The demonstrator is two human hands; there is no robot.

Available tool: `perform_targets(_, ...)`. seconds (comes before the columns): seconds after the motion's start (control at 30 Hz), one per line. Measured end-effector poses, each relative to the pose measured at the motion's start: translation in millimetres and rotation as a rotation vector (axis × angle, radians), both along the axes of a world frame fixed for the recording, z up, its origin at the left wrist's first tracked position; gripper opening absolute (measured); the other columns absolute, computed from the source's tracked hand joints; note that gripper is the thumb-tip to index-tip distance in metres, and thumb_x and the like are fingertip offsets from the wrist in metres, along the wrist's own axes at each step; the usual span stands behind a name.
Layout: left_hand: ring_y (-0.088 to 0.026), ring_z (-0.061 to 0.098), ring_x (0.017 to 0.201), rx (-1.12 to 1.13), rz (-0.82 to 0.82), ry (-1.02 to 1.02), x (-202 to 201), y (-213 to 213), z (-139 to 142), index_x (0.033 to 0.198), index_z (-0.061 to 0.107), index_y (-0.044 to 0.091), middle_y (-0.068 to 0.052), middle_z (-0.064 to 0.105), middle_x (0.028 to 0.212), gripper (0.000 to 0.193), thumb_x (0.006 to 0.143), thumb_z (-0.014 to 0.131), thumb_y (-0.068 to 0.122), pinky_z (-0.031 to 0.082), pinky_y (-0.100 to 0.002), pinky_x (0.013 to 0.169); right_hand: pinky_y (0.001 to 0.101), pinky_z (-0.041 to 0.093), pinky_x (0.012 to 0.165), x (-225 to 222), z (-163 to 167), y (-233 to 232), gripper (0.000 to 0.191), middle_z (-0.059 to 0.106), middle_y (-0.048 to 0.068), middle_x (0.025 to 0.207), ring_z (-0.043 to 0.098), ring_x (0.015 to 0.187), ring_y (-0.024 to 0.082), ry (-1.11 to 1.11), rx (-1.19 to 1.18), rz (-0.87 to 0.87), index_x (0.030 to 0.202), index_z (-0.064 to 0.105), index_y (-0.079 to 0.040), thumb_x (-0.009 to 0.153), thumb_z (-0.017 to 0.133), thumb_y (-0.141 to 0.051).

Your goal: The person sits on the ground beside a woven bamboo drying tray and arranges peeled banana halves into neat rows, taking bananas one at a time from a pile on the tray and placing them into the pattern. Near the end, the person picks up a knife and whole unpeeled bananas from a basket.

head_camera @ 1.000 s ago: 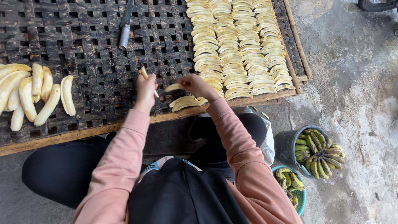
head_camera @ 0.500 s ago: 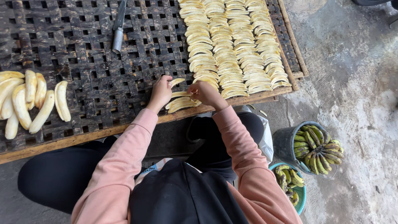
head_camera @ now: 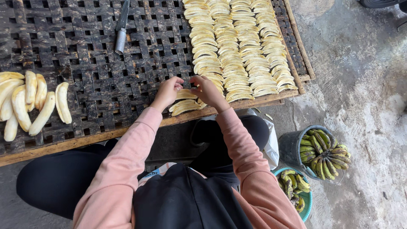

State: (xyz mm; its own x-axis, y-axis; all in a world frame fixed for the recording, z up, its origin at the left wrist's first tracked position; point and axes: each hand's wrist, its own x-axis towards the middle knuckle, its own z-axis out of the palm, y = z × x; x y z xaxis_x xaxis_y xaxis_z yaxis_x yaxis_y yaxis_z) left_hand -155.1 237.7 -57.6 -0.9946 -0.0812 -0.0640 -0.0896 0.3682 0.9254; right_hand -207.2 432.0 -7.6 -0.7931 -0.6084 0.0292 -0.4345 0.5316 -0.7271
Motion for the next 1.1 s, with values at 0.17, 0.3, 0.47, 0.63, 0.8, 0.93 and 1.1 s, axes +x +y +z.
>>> perform_targets(0.17, -0.024, 0.072, 0.093, -0.283, 0.112, 0.002, 6.4, 1.2, -3.5, 0.1, 0.075, 0.006, -0.012, 0.074, 0.101, 0.008, 0.093, 0.074, 0.01, 0.058, -0.037, 0.084, 0.0354, 0.054, 0.076, -15.5, -20.1, -19.0, 0.018, 0.07, 0.008, 0.091, 0.067, 0.083, 0.023, 0.057, 0.096, 0.118, 0.1, 0.076, -0.009, 0.082, 0.08, -0.01)
perform_targets(0.3, -0.024, 0.074, 0.089, -0.206, 0.095, 0.021, 28.0, -4.6, -8.2, 0.098, 0.078, 0.008, -0.012, 0.075, 0.098, 0.009, 0.09, 0.075, 0.005, 0.06, -0.037, 0.082, 0.034, 0.056, 0.073, -33.0, -43.8, -10.5, 0.015, 0.073, 0.005, 0.086, 0.069, 0.079, 0.02, -0.04, 0.065, 0.189, 0.095, 0.075, -0.008, 0.082, 0.08, -0.01)
perform_targets(0.47, -0.025, 0.075, 0.094, -0.074, 0.097, 0.145, 30.9, 8.2, -4.4, 0.105, 0.073, 0.008, -0.01, 0.073, 0.104, 0.019, 0.086, 0.074, 0.004, 0.06, -0.035, 0.084, 0.0329, 0.058, 0.071, -47.5, -56.3, 4.7, 0.016, 0.075, 0.006, 0.085, 0.071, 0.077, 0.019, -0.144, 0.13, 0.206, 0.095, 0.077, -0.009, 0.079, 0.078, -0.007)
perform_targets(0.63, -0.032, 0.067, 0.101, -0.278, 0.251, 0.28, 45.4, -37.5, 23.1, 0.107, 0.072, 0.007, -0.013, 0.068, 0.111, 0.019, 0.089, 0.076, 0.009, 0.056, -0.043, 0.086, 0.0359, 0.056, 0.071, -34.3, -39.5, -22.2, 0.014, 0.073, 0.011, 0.089, 0.071, 0.078, 0.023, 0.088, 0.165, 0.112, 0.097, 0.077, -0.008, 0.083, 0.079, -0.008)
perform_targets(0.8, -0.034, 0.061, 0.107, -1.119, 0.635, 0.003, 101.3, -177.0, 46.5, 0.11, 0.069, 0.005, -0.016, 0.064, 0.113, 0.036, 0.088, 0.075, 0.033, 0.047, -0.048, 0.084, 0.0359, 0.057, 0.071, 4.2, -13.9, -117.5, 0.02, 0.074, 0.011, 0.092, 0.073, 0.08, 0.024, 0.031, 0.006, 0.212, 0.107, 0.071, -0.006, 0.089, 0.077, -0.014)
perform_targets(0.93, -0.031, 0.062, 0.109, -1.28, 0.764, -0.352, 151.8, -241.2, 45.7, 0.116, 0.069, 0.008, -0.013, 0.067, 0.114, 0.026, 0.094, 0.062, 0.019, 0.045, -0.051, 0.094, 0.038, 0.06, 0.072, 63.3, -6.4, -231.3, 0.042, 0.073, 0.015, 0.1, 0.075, 0.082, 0.027, -0.091, -0.004, 0.387, 0.128, 0.061, -0.007, 0.089, 0.073, -0.016)
perform_targets(1.1, -0.034, 0.066, 0.106, -1.2, 0.698, -0.288, 177.8, -251.7, 40.0, 0.116, 0.066, 0.006, -0.015, 0.068, 0.111, 0.021, 0.1, 0.058, 0.016, 0.048, -0.052, 0.094, 0.0495, 0.056, 0.086, 150.6, -12.9, -351.1, 0.08, 0.056, 0.03, 0.126, 0.065, 0.107, 0.045, 0.07, 0.06, 0.29, 0.147, 0.035, -0.006, 0.083, 0.078, -0.028)
